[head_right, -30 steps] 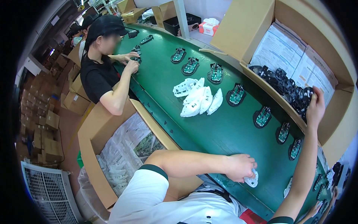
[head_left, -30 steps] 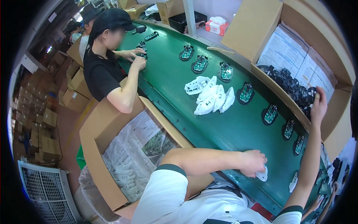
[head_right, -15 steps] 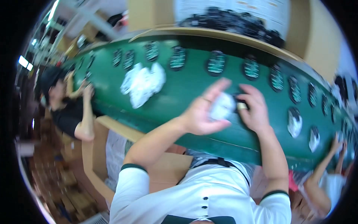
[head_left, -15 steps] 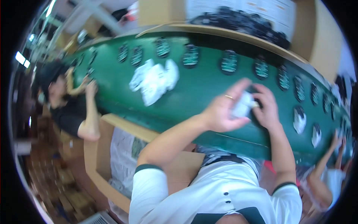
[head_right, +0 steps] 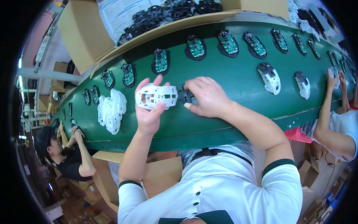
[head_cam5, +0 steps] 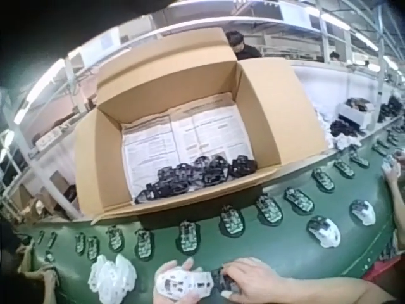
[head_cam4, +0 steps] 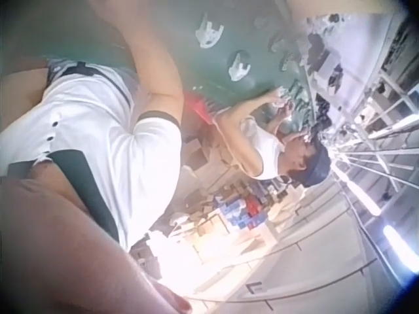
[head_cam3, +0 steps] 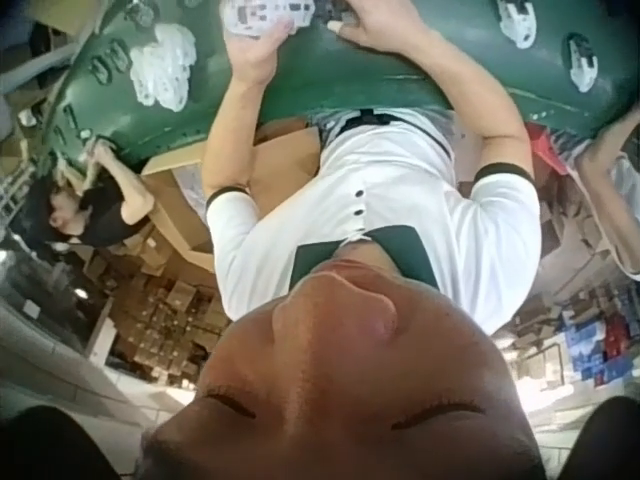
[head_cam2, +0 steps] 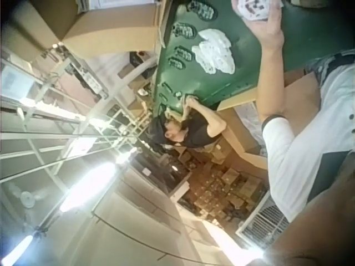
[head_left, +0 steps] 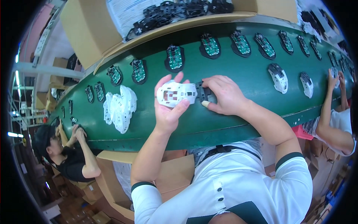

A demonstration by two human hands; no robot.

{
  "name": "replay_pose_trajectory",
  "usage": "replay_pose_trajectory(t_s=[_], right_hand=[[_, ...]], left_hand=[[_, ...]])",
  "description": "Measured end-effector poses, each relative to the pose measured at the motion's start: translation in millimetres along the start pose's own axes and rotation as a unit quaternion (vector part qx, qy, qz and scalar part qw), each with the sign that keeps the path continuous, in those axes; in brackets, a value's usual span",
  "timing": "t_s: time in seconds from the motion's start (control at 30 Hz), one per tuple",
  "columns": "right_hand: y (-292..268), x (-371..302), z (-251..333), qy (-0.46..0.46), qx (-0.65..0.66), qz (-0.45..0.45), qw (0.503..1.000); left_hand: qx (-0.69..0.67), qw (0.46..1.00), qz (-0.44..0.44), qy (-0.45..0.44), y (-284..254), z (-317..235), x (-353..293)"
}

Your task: The person takes mouse shells from a cardboard box, retrieves plastic parts from another box, assembles the parts into the shells by hand, and places the assembled pieces on the conveyor belt.

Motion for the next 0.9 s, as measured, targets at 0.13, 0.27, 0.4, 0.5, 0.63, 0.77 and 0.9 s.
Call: replay_pose_trajectory(t_s=[0.13,0.27,0.4,0.5,0.63,0.77,0.9], right_hand=[[-7.3,-8.0,-9.4,0.144,0.258,-0.040,0.955],[13.5,-11.2,-14.0,0.152,0.638,-0.013,0.755],[25.6,-8.5,-17.3,0.123,0.635,0.038,0.762],[28.5,-10.3,-22.6,0.120,0.612,0.031,0.781],[34.6,-10.9,-27.6,0.095,0.574,0.025,0.813],[15.1,-7.2,-8.5,0.016,0.411,0.011,0.912],[9.3,-6.5,-3.6,0.058,0.356,0.043,0.932]], left_hand=[[0.030,0.997,-0.028,0.062,-4.8,0.1,-1.7],[0.119,0.986,-0.023,0.114,-0.1,3.2,-8.0],[0.160,0.974,0.003,0.164,-0.2,8.0,-14.0],[0.187,0.967,0.015,0.171,0.3,7.8,-14.2],[0.186,0.967,0.020,0.176,-0.6,7.5,-15.3],[0.172,0.969,0.021,0.174,-1.4,5.9,-16.3],[0.181,0.968,0.027,0.174,1.7,10.4,-19.4]])
Point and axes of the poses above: each hand's wrist, its own x-axis towards the middle knuckle, its own y-axis out of the palm, z = x × y, the point moved 4 cm from there along x, towards the middle knuckle, and after that the axes turned 9 degrees about x, right-handed, at the moved point
